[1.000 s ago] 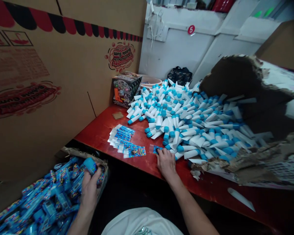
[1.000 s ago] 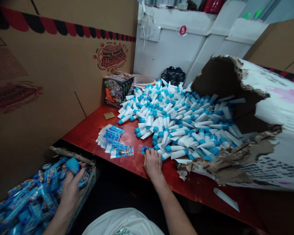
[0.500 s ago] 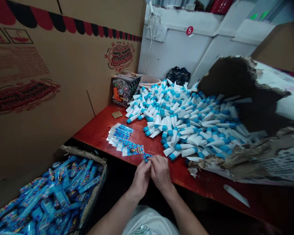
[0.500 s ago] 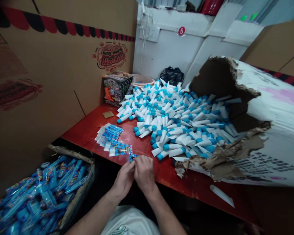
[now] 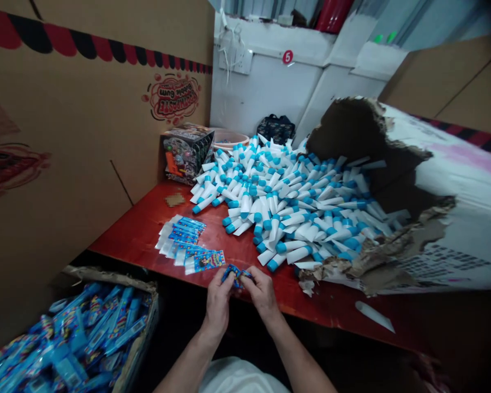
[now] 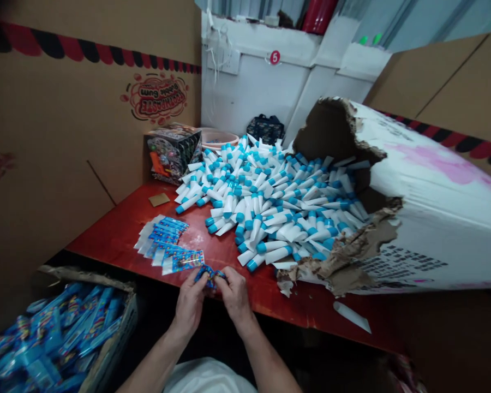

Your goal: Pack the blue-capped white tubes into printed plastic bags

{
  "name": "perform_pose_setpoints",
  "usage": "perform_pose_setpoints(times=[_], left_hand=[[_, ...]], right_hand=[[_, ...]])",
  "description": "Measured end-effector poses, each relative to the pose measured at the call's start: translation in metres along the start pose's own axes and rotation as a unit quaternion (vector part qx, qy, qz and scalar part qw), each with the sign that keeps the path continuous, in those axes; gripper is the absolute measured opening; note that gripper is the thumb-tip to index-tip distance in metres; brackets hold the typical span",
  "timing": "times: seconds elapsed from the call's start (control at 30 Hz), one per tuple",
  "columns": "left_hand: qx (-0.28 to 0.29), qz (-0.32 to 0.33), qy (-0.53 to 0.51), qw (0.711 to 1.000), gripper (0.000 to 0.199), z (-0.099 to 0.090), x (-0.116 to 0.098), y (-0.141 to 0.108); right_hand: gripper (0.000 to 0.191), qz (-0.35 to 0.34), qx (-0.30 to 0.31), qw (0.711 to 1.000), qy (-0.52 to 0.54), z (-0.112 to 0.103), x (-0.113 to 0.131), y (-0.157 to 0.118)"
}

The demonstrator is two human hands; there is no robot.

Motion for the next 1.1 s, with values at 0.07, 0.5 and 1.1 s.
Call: perform_pose_setpoints(times=[0.07, 0.5, 1.1], left_hand=[[-0.006, 0.012, 0.032, 0.999, 0.025, -0.001, 0.001, 0.005], [-0.066, -0.038, -0.144, 0.987, 0.028, 0.007, -0.015, 0.031], [-0.08, -0.01, -0.205, 0.976, 0.024, -0.015, -0.029, 0.027]], right_hand=[[0.038, 0.005, 0.007, 1.0, -0.014, 0.002, 0.001, 0.0], [0.047, 0.038, -0.19, 0.833, -0.518, -0.067, 0.012, 0.077], [0.031, -0.105, -0.125, 0.987, -0.009, -0.058, 0.032, -0.008]])
Point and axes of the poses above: each hand's wrist, its own y-axis towards the middle knuckle, its own z-axis out of the palm, x = y × z, the point moved 2 cm from there along y, towards the middle knuckle, and after that the axes turned 3 degrees about x, right-handed, at the moved point
